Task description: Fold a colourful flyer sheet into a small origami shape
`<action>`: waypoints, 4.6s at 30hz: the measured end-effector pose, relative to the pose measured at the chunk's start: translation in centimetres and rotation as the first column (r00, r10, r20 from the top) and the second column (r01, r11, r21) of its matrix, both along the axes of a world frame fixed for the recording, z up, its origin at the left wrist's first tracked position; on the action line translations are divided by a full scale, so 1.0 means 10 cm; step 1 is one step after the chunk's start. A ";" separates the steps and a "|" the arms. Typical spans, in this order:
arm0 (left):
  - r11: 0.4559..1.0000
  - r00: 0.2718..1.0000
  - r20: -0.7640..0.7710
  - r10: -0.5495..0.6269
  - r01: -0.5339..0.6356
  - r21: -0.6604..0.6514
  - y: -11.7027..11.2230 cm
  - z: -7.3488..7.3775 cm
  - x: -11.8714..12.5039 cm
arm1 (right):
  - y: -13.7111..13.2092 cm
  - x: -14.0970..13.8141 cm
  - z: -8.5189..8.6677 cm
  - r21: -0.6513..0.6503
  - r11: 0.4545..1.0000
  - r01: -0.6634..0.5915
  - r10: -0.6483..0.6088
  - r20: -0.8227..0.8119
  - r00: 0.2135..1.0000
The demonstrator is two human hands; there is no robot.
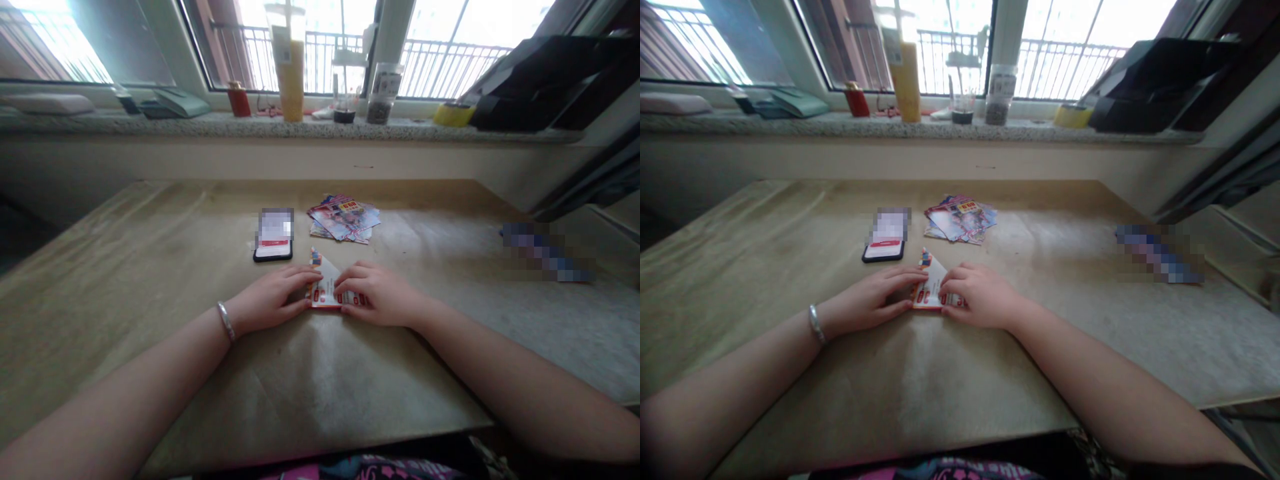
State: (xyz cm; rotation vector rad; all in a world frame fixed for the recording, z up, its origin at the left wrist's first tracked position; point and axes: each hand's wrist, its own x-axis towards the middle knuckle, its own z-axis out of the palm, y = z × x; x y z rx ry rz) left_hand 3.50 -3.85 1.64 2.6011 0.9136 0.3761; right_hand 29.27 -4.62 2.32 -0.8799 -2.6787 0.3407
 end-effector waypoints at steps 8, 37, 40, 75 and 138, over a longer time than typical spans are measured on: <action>0.995 0.994 0.086 0.074 -0.079 0.063 -0.03 0.04 0.03 | 0.01 0.03 -0.03 -0.010 0.999 0.045 -0.045 -0.009 0.999; 0.961 0.988 -0.102 -0.115 0.136 0.239 0.01 0.01 -0.01 | 0.03 0.12 0.01 -0.026 0.886 0.464 -0.461 -0.180 0.869; 0.961 0.987 -0.114 -0.111 0.136 0.240 0.01 0.02 -0.01 | 0.05 0.14 0.00 0.010 0.861 0.509 -0.502 -0.155 0.851; 0.921 0.990 -0.138 -0.041 0.091 0.378 0.04 0.02 -0.02 | 0.18 0.28 -0.02 0.103 0.976 0.190 -0.203 0.145 0.968; 0.957 0.997 -0.049 0.057 -0.041 0.286 0.04 -0.04 -0.07 | 0.13 0.08 -0.12 -0.130 0.885 0.447 -0.453 -0.017 0.892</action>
